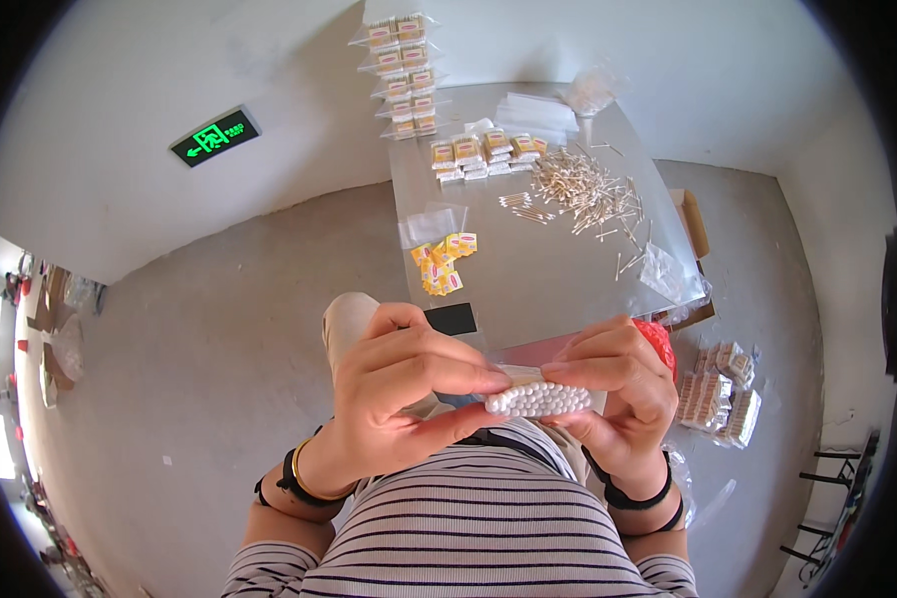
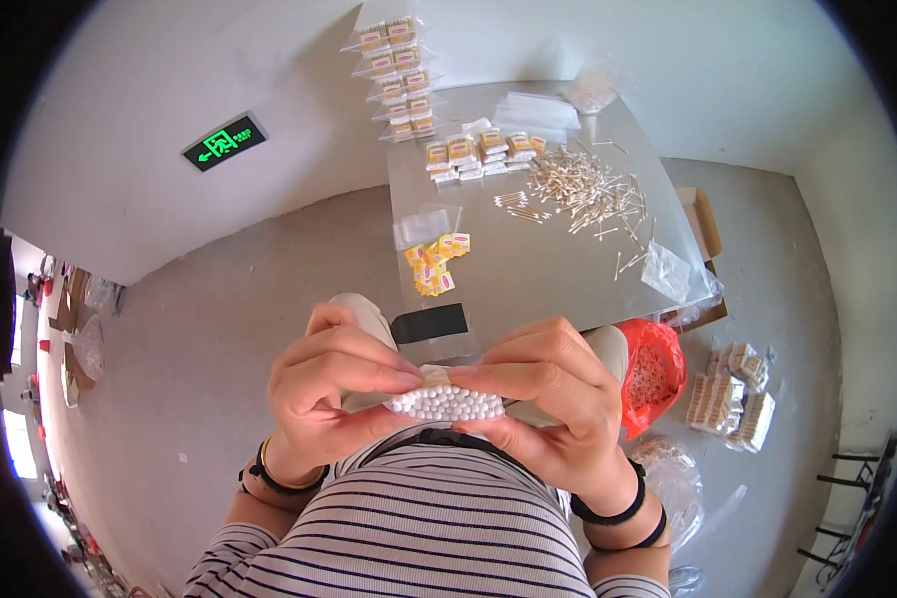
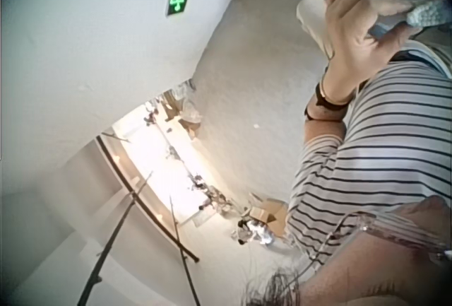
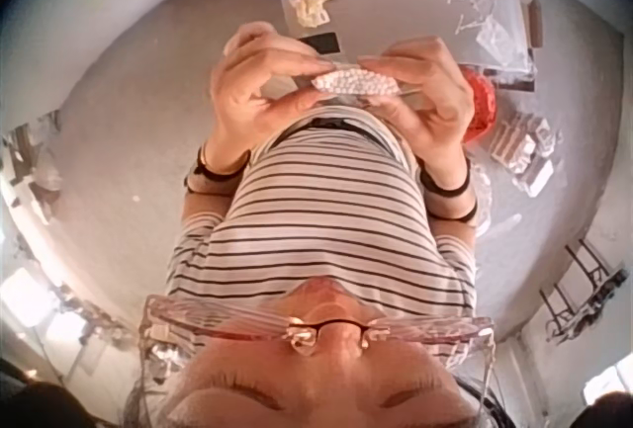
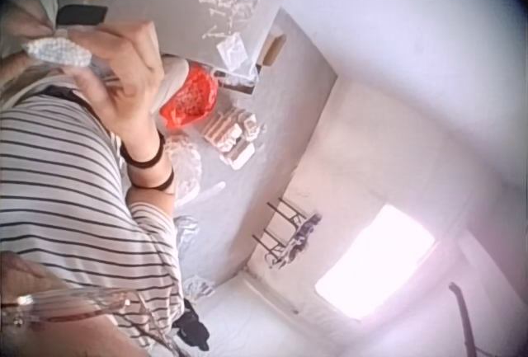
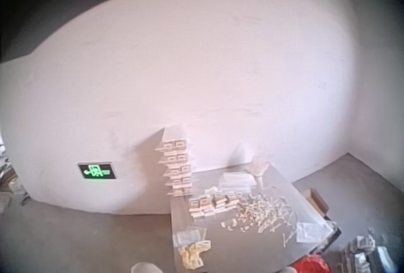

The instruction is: Manually placing small bundles of cotton swabs into individual plastic bags.

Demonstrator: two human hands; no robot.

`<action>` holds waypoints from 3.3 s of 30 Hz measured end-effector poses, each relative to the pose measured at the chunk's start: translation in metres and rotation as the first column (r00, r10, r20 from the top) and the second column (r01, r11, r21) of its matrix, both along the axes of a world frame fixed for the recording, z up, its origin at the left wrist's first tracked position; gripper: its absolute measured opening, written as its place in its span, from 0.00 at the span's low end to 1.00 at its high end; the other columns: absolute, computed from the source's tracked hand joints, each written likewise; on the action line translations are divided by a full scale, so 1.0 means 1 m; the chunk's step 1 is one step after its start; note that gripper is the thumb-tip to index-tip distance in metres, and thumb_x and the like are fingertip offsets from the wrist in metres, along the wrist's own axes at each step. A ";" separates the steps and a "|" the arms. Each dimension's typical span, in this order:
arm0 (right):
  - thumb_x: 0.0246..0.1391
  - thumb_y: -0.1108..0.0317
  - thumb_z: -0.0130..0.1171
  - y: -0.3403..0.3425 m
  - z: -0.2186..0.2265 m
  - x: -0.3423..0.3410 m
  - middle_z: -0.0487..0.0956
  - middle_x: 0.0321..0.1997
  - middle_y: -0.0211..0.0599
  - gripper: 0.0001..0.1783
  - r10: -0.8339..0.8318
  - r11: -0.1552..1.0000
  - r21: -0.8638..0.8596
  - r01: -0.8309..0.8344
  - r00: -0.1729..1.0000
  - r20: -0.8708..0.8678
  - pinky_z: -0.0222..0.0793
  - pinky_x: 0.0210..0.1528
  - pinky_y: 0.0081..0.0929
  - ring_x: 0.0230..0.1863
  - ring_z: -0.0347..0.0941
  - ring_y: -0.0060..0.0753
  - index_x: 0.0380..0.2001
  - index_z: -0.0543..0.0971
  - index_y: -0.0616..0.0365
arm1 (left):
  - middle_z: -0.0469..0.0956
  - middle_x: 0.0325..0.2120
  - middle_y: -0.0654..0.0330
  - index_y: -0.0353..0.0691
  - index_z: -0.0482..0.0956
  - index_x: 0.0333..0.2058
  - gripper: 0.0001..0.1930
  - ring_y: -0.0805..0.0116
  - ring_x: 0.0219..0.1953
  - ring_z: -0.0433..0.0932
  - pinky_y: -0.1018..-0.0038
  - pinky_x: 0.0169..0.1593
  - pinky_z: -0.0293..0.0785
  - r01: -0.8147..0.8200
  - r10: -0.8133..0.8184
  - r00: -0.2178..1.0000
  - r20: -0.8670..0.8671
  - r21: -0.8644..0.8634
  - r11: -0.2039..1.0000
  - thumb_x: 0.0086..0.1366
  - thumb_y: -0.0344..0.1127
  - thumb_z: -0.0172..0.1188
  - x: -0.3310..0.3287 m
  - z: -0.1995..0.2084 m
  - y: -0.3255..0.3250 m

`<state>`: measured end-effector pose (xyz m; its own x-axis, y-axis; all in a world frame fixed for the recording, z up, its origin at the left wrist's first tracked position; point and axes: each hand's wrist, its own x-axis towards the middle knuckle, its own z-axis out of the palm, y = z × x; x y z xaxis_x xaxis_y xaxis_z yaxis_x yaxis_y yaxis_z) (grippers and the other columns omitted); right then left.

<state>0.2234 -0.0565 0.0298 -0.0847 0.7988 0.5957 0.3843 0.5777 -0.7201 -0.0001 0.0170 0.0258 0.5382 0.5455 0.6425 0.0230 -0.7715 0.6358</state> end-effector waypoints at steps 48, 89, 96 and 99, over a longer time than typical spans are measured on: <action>0.41 0.68 0.74 0.008 -0.010 -0.004 0.82 0.39 0.27 0.18 -0.084 0.990 0.125 0.068 0.988 0.128 0.66 0.38 0.28 0.37 0.72 0.31 0.39 0.86 0.53 | 0.74 0.50 0.52 0.38 0.58 0.65 0.47 0.61 0.54 0.75 0.65 0.59 0.68 0.270 -0.185 0.962 0.200 -0.779 0.566 0.59 0.66 0.64 0.011 -0.017 0.003; 0.38 0.69 0.74 0.011 -0.012 -0.010 0.80 0.42 0.31 0.21 -0.079 0.991 0.120 0.065 0.990 0.114 0.66 0.39 0.29 0.37 0.71 0.33 0.41 0.84 0.53 | 0.70 0.58 0.51 0.40 0.75 0.53 0.27 0.59 0.52 0.77 0.69 0.50 0.76 0.154 -0.176 0.984 -0.017 -0.408 0.900 0.52 0.24 0.69 0.007 -0.008 0.005; 0.40 0.66 0.73 0.010 -0.010 -0.012 0.78 0.40 0.30 0.21 -0.064 0.985 0.169 0.035 0.985 0.163 0.64 0.38 0.29 0.36 0.71 0.34 0.41 0.84 0.52 | 0.79 0.51 0.55 0.41 0.82 0.42 0.17 0.56 0.51 0.78 0.63 0.55 0.72 0.012 -0.034 0.996 -0.078 -0.272 0.962 0.53 0.32 0.73 0.010 -0.011 0.002; 0.41 0.65 0.73 0.011 -0.010 -0.013 0.78 0.39 0.30 0.20 -0.070 0.984 0.174 0.040 0.983 0.169 0.64 0.38 0.29 0.36 0.70 0.34 0.41 0.84 0.52 | 0.80 0.49 0.57 0.43 0.83 0.40 0.15 0.59 0.48 0.80 0.64 0.53 0.72 -0.009 0.009 0.998 -0.068 0.004 1.000 0.52 0.33 0.74 0.008 -0.010 0.007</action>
<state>0.2104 -0.0458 0.0198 -0.1574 0.6938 0.7028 0.5292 0.6601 -0.5331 0.0076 0.0245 0.0156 0.5761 0.5480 0.6065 0.0730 -0.7735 0.6295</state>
